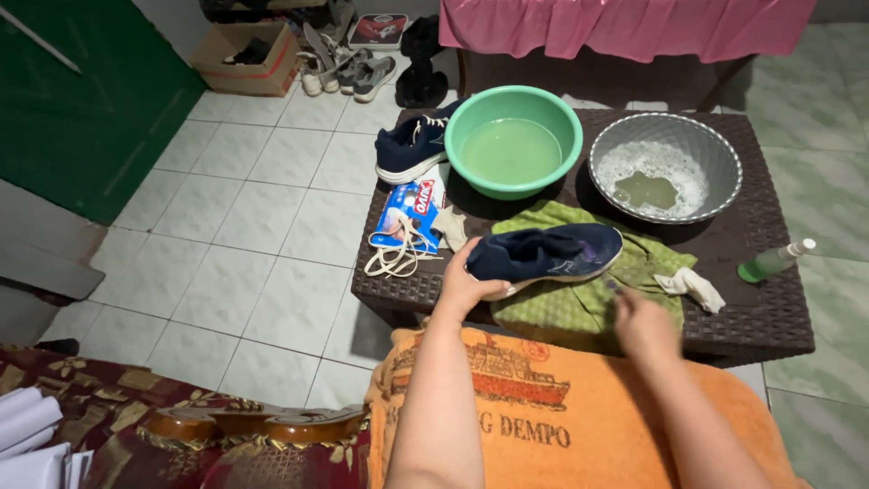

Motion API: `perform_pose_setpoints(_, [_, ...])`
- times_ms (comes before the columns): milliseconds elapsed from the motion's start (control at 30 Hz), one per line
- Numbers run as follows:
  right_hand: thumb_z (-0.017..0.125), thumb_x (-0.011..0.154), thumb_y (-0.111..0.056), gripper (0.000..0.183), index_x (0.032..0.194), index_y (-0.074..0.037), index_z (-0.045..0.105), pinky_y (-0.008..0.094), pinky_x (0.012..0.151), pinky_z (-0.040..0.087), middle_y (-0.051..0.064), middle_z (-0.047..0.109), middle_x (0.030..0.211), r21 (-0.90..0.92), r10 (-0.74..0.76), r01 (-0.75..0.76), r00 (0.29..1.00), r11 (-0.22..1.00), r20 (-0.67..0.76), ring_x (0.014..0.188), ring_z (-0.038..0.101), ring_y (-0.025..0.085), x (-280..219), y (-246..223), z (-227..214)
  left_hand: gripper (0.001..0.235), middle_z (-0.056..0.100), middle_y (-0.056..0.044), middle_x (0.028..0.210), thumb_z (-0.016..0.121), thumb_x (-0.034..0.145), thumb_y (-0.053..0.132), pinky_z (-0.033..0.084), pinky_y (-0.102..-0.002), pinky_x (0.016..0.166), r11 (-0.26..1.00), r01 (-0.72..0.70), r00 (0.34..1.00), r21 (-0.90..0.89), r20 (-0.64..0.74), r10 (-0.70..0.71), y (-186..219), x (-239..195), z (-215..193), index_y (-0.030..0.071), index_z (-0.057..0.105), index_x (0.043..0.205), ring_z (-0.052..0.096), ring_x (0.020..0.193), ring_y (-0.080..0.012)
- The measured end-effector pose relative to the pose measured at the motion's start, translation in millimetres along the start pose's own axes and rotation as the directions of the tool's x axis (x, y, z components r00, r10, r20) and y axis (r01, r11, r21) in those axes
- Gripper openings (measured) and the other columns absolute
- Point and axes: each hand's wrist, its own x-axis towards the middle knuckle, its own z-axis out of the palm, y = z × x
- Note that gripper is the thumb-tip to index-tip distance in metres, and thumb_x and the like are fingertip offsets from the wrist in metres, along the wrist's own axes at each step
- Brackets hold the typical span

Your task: The person scrubs a dark blue sneaker with a purple brush, repeatedly dipping the brush into a metal bowl of soapy water. They clean the upper, sides, and sole of the shoe while holding it over a green cloth.

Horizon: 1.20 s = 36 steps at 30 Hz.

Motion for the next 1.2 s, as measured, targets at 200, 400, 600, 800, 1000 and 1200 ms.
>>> perform_pose_setpoints(200, [0.054,0.103,-0.043,0.035,0.133,-0.034,0.070,0.056,0.099,0.054,0.019,0.077,0.116,0.121,-0.032,0.024,0.998,0.992,0.063,0.118,0.067,0.043,-31,-31,1,0.116,0.057,-0.017,0.143,0.103,0.040,0.028,0.036,-0.044,0.120,1.000,0.014,1.000,-0.011,0.023,-0.014,-5,-4,0,0.016,0.057,0.145,0.049,0.139,-0.0341])
perform_pose_setpoints(400, [0.049,0.105,-0.038,0.039,0.135,-0.025,0.070,0.057,0.102,0.052,0.027,0.077,0.114,0.069,0.059,-0.064,0.996,0.996,0.063,0.116,0.068,0.047,-38,-24,-1,0.118,0.055,-0.010,0.144,0.102,0.040,0.034,0.035,-0.045,0.120,0.998,0.061,0.997,0.033,0.033,-0.063,-5,-9,3,0.024,0.056,0.148,0.050,0.139,-0.0304])
perform_pose_setpoints(600, [0.051,0.104,-0.050,0.036,0.132,-0.036,0.069,0.054,0.103,0.053,0.018,0.078,0.114,0.066,-0.025,0.023,0.999,0.998,0.022,0.116,0.069,0.041,-34,-29,6,0.118,0.056,-0.011,0.141,0.102,0.040,0.034,0.036,-0.044,0.120,0.996,0.087,0.996,0.003,0.021,-0.087,-14,-2,8,0.024,0.055,0.148,0.050,0.139,-0.0311])
perform_pose_setpoints(800, [0.051,0.107,-0.042,0.036,0.132,-0.027,0.072,0.054,0.100,0.053,0.025,0.079,0.111,-0.041,0.018,-0.021,0.997,0.999,-0.079,0.113,0.070,0.045,-3,31,8,0.116,0.057,-0.008,0.136,0.101,0.039,0.033,0.038,-0.043,0.117,0.998,0.051,0.998,0.021,0.022,-0.052,-9,-2,10,0.027,0.056,0.146,0.053,0.136,-0.0291])
perform_pose_setpoints(1000, [0.058,0.101,-0.043,0.035,0.131,-0.032,0.071,0.056,0.098,0.054,0.019,0.077,0.114,0.139,-0.088,0.088,0.996,0.986,-0.007,0.113,0.068,0.045,-45,-43,11,0.115,0.057,-0.005,0.133,0.100,0.039,0.036,0.040,-0.042,0.115,0.998,0.040,0.998,0.048,0.036,-0.042,-19,-2,16,0.030,0.056,0.146,0.054,0.133,-0.0276])
perform_pose_setpoints(1200, [0.052,0.105,-0.045,0.035,0.133,-0.037,0.071,0.052,0.098,0.055,0.022,0.079,0.108,-0.058,0.026,-0.028,0.999,0.998,-0.045,0.111,0.072,0.042,-7,10,11,0.114,0.056,-0.005,0.134,0.099,0.041,0.035,0.040,-0.041,0.115,0.997,0.043,0.997,0.067,0.062,-0.047,-9,-4,19,0.032,0.055,0.146,0.053,0.135,-0.0278])
